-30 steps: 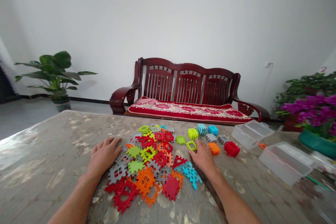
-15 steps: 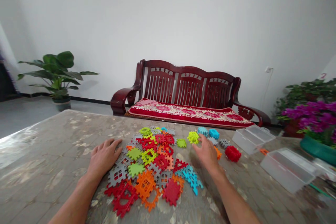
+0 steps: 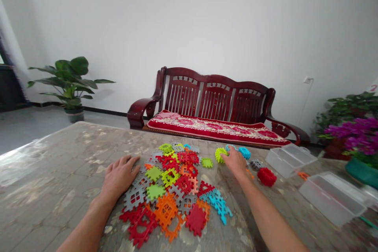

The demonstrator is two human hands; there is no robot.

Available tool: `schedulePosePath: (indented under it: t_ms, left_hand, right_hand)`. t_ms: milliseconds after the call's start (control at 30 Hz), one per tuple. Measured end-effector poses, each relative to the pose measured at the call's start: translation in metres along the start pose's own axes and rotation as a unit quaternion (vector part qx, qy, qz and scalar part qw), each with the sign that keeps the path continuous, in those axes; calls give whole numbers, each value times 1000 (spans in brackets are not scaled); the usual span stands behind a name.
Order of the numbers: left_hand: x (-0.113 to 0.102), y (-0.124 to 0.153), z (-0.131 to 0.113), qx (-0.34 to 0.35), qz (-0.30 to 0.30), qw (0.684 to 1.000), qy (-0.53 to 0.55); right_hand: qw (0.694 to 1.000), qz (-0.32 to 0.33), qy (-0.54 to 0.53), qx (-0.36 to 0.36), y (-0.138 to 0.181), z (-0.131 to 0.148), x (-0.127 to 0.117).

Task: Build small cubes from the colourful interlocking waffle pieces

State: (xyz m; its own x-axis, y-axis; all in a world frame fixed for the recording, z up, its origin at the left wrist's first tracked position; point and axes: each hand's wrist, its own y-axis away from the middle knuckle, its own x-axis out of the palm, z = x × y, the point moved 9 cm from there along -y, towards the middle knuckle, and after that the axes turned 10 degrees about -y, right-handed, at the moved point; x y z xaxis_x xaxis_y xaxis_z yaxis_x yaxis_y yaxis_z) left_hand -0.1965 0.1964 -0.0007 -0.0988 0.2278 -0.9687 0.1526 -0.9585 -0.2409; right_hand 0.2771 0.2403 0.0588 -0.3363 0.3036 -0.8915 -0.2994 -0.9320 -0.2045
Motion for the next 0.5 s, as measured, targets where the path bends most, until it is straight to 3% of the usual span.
schedulePosePath:
  t_ms: [500]
  left_hand:
    - [-3, 1, -2, 2, 9, 1000, -4]
  right_hand:
    - [999, -4, 36, -17, 1, -1, 4]
